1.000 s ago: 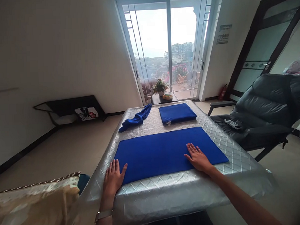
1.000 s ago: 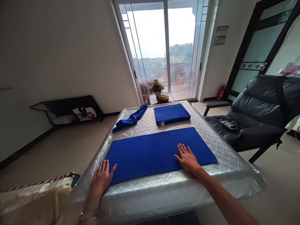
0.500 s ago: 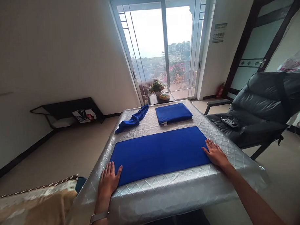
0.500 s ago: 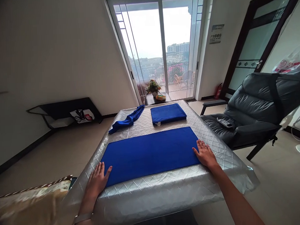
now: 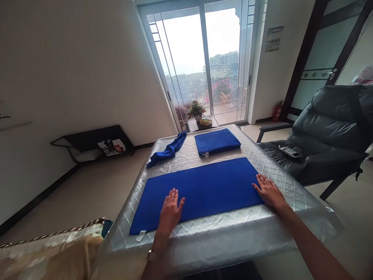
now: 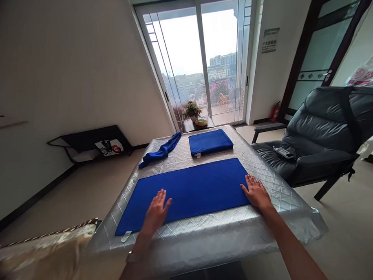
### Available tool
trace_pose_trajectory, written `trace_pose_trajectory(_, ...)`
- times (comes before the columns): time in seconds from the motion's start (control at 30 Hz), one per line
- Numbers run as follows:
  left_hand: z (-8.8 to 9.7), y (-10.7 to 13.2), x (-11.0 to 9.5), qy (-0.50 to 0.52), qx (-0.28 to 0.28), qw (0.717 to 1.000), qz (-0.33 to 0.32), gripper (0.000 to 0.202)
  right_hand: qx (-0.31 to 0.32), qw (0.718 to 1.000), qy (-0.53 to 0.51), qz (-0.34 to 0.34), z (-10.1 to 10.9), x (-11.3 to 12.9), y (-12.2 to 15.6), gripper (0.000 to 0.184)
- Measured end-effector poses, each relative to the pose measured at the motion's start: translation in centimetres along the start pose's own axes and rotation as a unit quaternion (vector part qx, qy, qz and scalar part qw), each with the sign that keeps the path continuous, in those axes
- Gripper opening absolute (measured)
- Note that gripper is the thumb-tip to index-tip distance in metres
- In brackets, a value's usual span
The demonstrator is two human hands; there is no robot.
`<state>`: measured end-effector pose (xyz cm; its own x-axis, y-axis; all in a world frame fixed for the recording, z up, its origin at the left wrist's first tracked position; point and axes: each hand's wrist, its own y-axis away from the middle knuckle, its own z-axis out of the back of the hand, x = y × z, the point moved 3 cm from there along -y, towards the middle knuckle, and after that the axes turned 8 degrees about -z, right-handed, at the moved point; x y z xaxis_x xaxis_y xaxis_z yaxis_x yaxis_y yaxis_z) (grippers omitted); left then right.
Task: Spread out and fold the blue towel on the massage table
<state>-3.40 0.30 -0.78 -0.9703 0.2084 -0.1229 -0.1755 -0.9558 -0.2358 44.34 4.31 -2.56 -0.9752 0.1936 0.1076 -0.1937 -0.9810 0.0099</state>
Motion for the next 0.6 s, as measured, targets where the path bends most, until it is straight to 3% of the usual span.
trace_pose_trajectory(0.07, -0.9, -1.2, -5.0, 0.014, 0.041, 0.997, -0.072, 0.073, 0.002, 1.000, 0.003, -0.001, 0.1, 0.0, 0.0, 0.076)
trace_pose_trajectory(0.13, -1.8, -1.7, -8.4, 0.016, 0.072, 0.991, -0.110, 0.074, 0.000, 1.000, 0.004, 0.001, 0.2, 0.1, 0.1, 0.075)
trace_pose_trajectory(0.23, -2.8, -1.6, -9.7, 0.006, 0.109, 0.989, -0.097, 0.078, -0.003, 1.000, 0.003, 0.004, 0.3, 0.1, 0.1, 0.075)
trace_pose_trajectory(0.3, -2.9, -1.1, -8.4, -0.002, 0.127, 0.990, -0.066, 0.081, -0.004, 1.000, 0.001, 0.005, 0.3, 0.1, 0.1, 0.075)
trace_pose_trajectory(0.4, -2.8, 0.2, -4.6, -0.013, 0.132, 0.991, -0.025, 0.084, -0.003, 1.000, 0.001, 0.004, 0.3, 0.1, 0.2, 0.076)
trace_pose_trajectory(0.6, -1.6, 4.6, 7.3, -0.070, 0.107, 0.988, 0.085, 0.083, -0.012, 1.000, -0.008, 0.005, -0.2, -0.2, -0.1, 0.075)
